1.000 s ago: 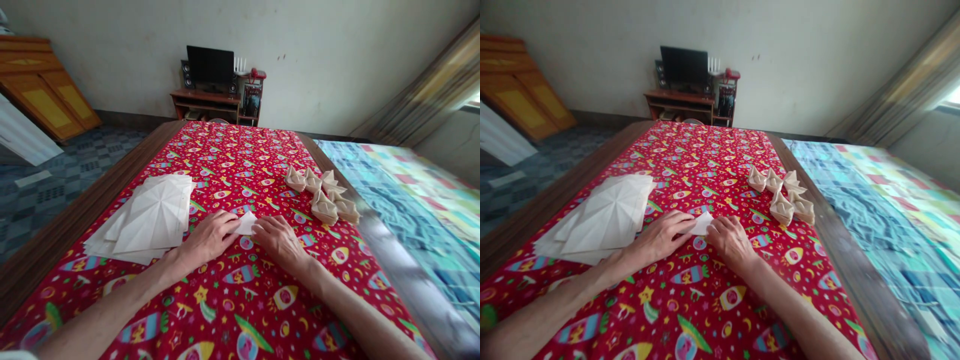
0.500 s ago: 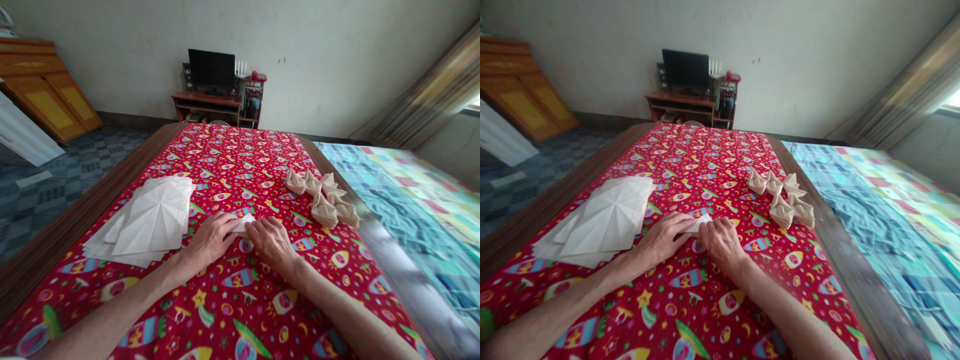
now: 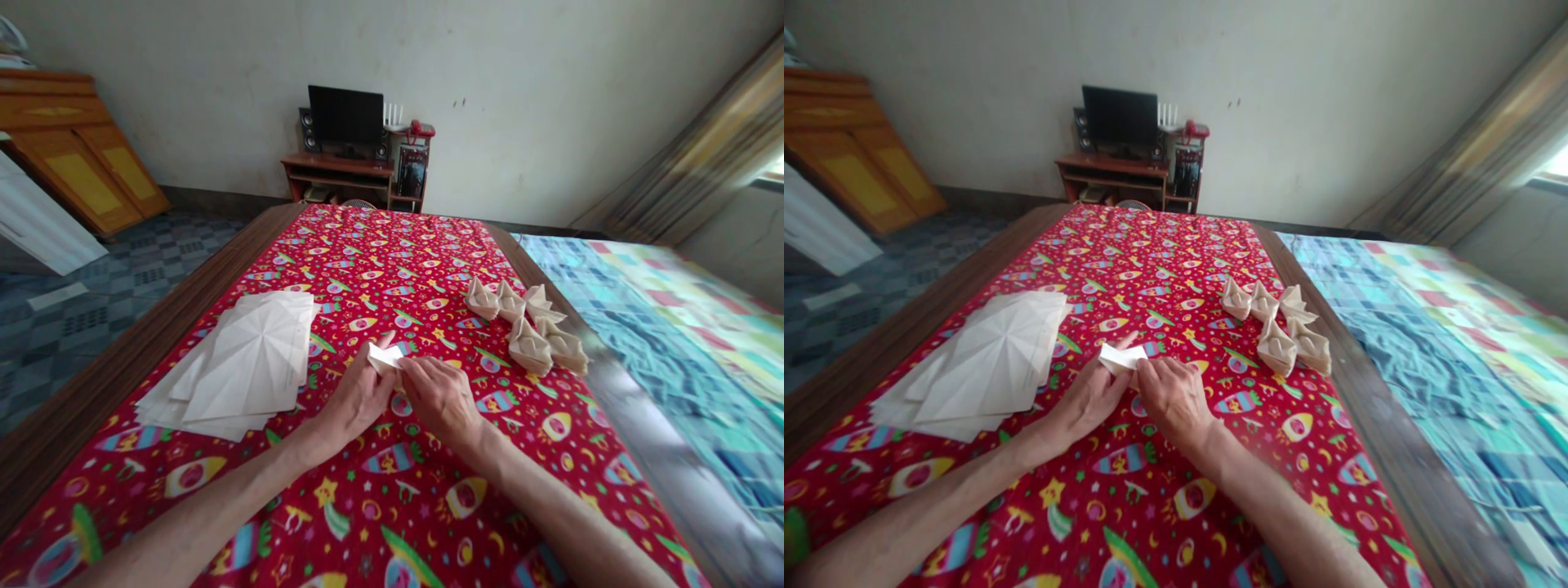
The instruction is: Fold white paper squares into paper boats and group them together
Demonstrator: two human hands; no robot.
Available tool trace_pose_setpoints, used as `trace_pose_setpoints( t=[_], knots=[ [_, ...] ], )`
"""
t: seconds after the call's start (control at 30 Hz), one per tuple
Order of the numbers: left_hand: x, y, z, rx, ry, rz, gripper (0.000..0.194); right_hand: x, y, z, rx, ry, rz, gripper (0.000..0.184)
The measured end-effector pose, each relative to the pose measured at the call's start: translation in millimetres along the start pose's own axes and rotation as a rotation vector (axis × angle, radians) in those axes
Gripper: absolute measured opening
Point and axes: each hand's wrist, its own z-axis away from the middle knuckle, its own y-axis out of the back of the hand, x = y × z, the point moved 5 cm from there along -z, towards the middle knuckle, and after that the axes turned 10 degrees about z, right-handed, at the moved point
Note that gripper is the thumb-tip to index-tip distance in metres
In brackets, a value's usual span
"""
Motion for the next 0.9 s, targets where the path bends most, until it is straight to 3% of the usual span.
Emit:
trace_pose_setpoints(
  t=[0.23, 0.37, 0.47, 0.73, 0.9],
  knots=[
    [1.3, -0.7, -2.6, 0.101, -0.033, -0.055, 0.045, 6.3, -6.3, -2.9, -0.049, -0.108, 0.141, 0.029],
    [4.0, 2.9, -9.7, 0.088, 0.015, -0.074, 0.049, 18.6, -6.6, -3.1, -0.142, -0.238, 0.092, 0.023],
    [5.9, 7.3, -12.9, 0.086, -0.022, -0.068, 0.047, 27.6, -5.3, -0.7, -0.177, -0.331, -0.003, 0.022],
    [-13.2, -2.9, -10.9, 0.030, -0.022, -0.050, 0.017, 30.1, -12.2, 4.1, -0.199, -0.295, -0.236, 0.027],
    [-16.1, -2.8, -10.5, -0.049, -0.062, -0.090, 0.025, 31.1, -14.9, 4.7, -0.226, -0.323, -0.258, 0.031]
  ],
)
